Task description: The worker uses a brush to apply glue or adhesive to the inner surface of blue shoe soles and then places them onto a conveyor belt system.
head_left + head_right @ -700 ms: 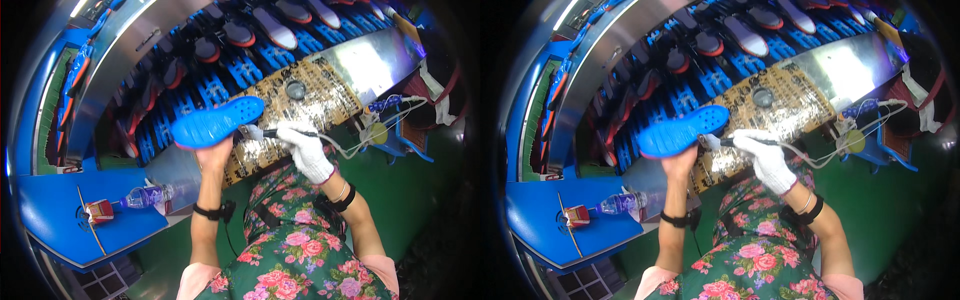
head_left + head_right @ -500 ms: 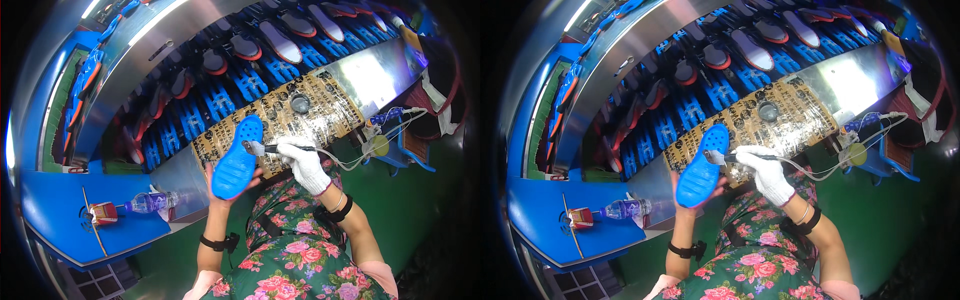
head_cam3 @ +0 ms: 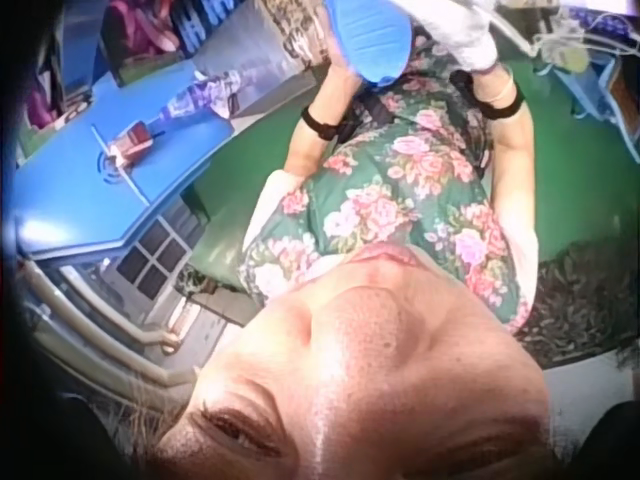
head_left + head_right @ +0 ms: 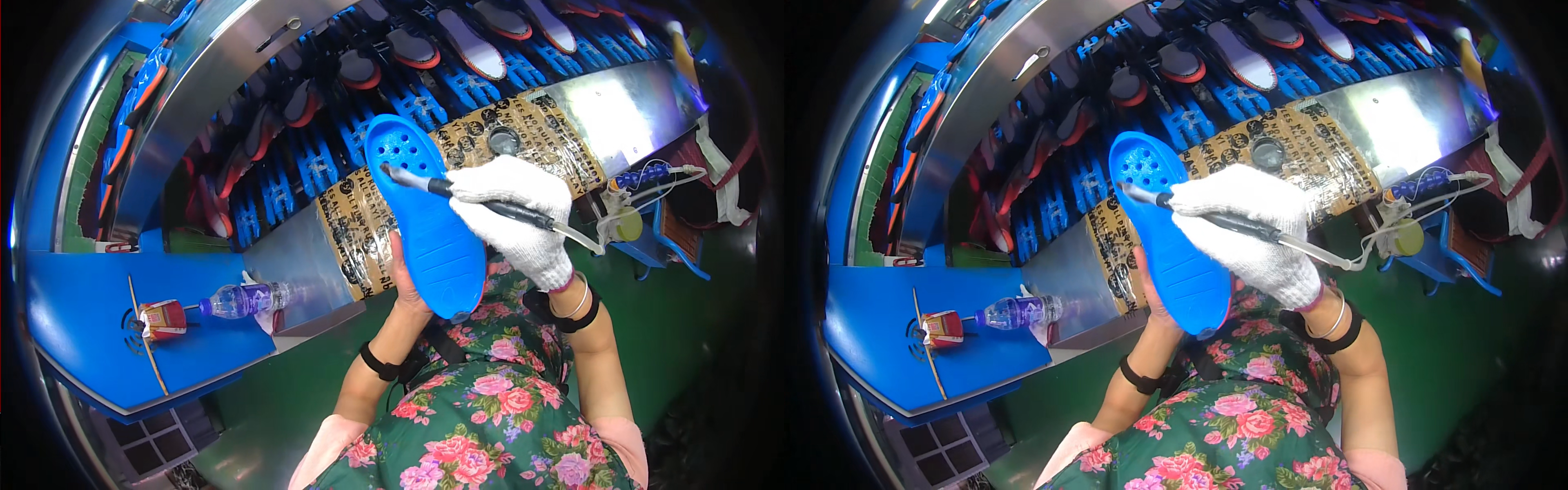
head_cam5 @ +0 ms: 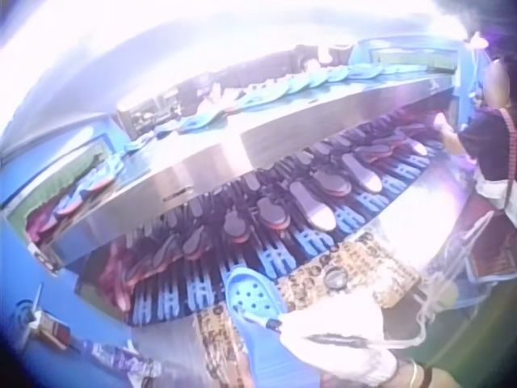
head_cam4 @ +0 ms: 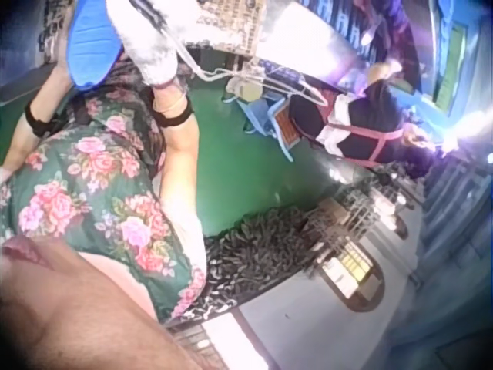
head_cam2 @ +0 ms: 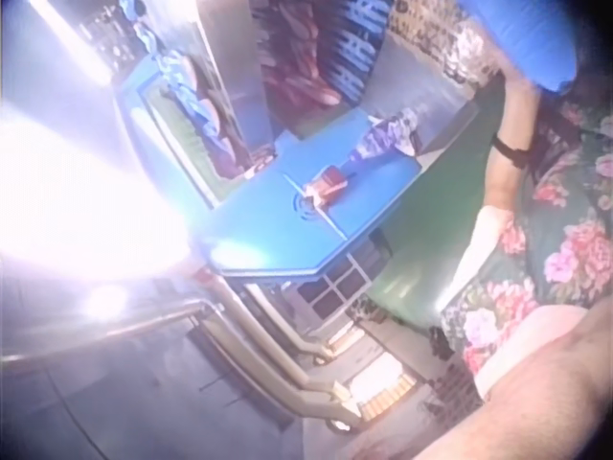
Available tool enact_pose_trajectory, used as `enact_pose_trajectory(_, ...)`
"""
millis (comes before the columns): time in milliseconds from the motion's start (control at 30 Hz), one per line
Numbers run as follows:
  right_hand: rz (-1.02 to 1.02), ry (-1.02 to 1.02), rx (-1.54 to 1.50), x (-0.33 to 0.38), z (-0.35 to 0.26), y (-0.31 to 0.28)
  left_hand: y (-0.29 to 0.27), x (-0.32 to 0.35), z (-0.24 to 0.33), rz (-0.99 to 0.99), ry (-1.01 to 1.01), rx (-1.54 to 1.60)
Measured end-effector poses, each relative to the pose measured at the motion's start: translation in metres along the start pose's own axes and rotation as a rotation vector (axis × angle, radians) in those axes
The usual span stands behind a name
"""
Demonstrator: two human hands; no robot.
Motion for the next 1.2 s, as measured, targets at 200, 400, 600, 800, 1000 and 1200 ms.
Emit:
enact_pose_trajectory(200,-0.020,-0.409,0.290,-0.013,-0.036,0.010,-0.027,0.011,0.010,0.212,0.151,-0.574)
enact_pose_trajectory(400,-0.141,-0.462,0.302,0.022,-0.040,0.033,-0.047,0.011,0.019,0.222,0.195,-0.621)
enact_pose_trajectory(600,0.039,-0.271,0.230,0.012,-0.022,0.007,-0.011,0.001,0.019,0.139,0.313,-0.653)
enact_pose_trajectory(800,-0.101,-0.258,0.123,0.033,-0.025,0.022,-0.014,-0.024,0.022,0.025,0.192,-0.372)
enact_pose_trajectory(1000,0.010,-0.292,0.208,0.035,-0.019,0.016,0.017,-0.025,0.045,0.121,0.504,-0.553)
enact_pose_trajectory(1200,-0.004,-0.106,-0.021,0.046,-0.002,0.021,0.026,-0.032,0.039,-0.101,0.315,-0.219)
Point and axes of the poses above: each hand's wrist, its own x-axis away from the middle knuckle, its own y-axis out of the palm, z = x × y, the point moved 8 cm from there along -x, towards the middle knuckle, and after that the axes turned 9 degrees about z, right-handed, at the moved point
